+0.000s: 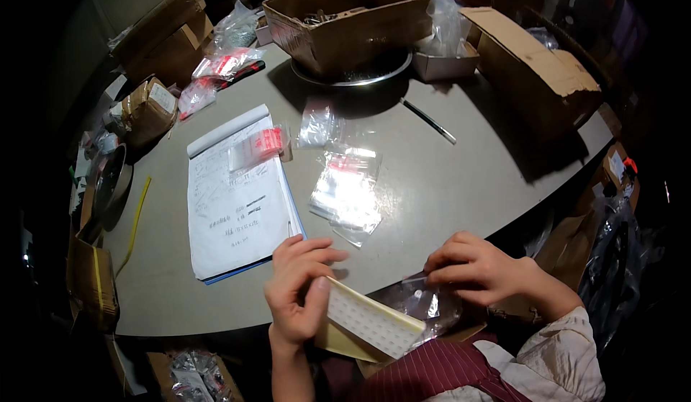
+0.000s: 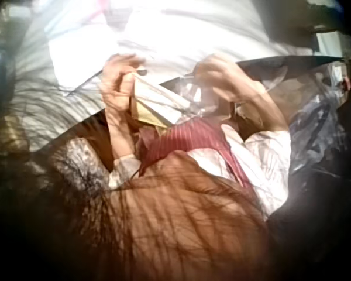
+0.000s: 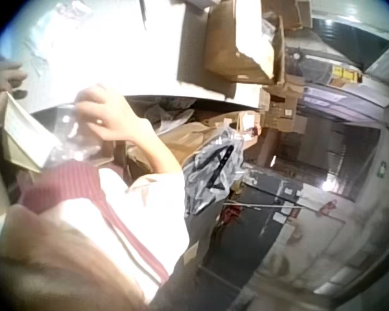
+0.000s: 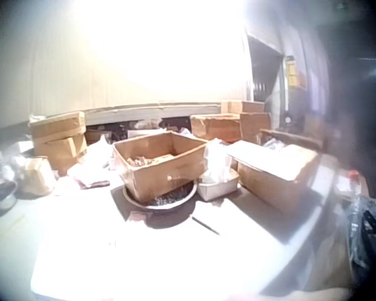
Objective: The person sits on the floor at a cluttered table and repeatedly picks up small, clear plastic bags containing metallic components. They place each bag into a yellow paper envelope, seal it, and then write on a notepad. The process is repeated for multiple items throughout the clip.
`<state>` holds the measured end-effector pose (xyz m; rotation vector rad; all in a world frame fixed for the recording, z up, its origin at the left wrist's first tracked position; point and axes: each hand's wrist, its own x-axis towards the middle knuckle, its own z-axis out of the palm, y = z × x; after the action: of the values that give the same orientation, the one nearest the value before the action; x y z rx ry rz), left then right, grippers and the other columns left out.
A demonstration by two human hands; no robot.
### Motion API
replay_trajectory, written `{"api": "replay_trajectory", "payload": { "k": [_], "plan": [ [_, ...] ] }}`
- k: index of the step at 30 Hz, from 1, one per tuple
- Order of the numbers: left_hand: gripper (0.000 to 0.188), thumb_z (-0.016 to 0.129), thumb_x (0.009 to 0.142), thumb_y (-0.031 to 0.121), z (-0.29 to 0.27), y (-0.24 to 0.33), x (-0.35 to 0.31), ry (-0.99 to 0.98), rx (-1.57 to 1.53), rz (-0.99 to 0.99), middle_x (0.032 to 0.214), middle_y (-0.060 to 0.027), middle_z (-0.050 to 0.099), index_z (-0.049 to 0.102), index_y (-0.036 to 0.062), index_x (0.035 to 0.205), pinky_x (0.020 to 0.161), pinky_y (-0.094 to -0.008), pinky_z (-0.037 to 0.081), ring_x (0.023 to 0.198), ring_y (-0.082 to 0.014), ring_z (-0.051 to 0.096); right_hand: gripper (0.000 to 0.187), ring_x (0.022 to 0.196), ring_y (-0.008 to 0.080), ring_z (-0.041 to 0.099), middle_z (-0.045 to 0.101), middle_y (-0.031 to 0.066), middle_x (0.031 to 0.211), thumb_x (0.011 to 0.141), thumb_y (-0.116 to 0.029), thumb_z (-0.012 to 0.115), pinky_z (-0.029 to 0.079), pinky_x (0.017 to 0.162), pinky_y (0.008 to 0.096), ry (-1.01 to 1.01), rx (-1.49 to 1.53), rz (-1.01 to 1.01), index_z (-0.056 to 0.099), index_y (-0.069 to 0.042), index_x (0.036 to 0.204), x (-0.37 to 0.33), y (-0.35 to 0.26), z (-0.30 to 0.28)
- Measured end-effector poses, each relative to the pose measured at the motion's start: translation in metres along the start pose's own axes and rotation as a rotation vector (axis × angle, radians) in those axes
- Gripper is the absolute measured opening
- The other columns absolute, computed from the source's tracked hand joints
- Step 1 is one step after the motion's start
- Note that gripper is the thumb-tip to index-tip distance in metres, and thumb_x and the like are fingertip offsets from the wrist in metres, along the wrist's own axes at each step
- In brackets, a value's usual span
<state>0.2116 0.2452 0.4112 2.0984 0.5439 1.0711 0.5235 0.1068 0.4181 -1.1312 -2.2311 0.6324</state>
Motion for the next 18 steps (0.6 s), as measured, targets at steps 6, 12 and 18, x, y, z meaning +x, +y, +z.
{"api": "replay_trajectory", "payload": {
  "k": [6,12,18],
  "plan": [
    [0.014,0.053,0.101,0.005,0.022,0.002,-0.01,0.252,-0.117,-0.216,0.11,-0.0158,0.075,0.065,-0.0031,0.098,0.105,-0.0417,0.049,0.117,-0.0286,0.066,0.049,0.109,0.027,0.067,0.066,0.0172,0.126,0.092,-0.023,0.082,0.054,0.095,0.0354,0.168,0.265,0.04,0.066,0.005,0.128,0.012,-0.009,0.0],
    [0.015,0.057,0.105,0.004,0.041,0.004,-0.005,0.304,-0.208,-0.298,0.11,-0.0135,0.073,0.065,-0.0054,0.113,0.093,-0.032,0.054,0.101,-0.0187,0.069,0.052,0.104,0.0164,0.065,0.063,0.0106,0.124,0.094,-0.011,0.081,0.054,0.094,0.0317,0.248,0.326,0.251,0.054,0.002,0.137,0.041,0.007,0.022],
    [0.036,0.07,0.099,0.001,0.036,0.009,0.001,0.119,-0.543,-0.515,0.105,-0.0074,0.07,0.056,-0.0018,0.132,0.086,-0.0259,0.055,0.098,-0.0112,0.066,0.048,0.107,0.0112,0.063,0.063,0.0052,0.122,0.097,-0.004,0.075,0.054,0.094,0.027,0.223,0.614,0.42,0.053,-0.001,0.139,0.053,0.023,0.016]
  ]
}}
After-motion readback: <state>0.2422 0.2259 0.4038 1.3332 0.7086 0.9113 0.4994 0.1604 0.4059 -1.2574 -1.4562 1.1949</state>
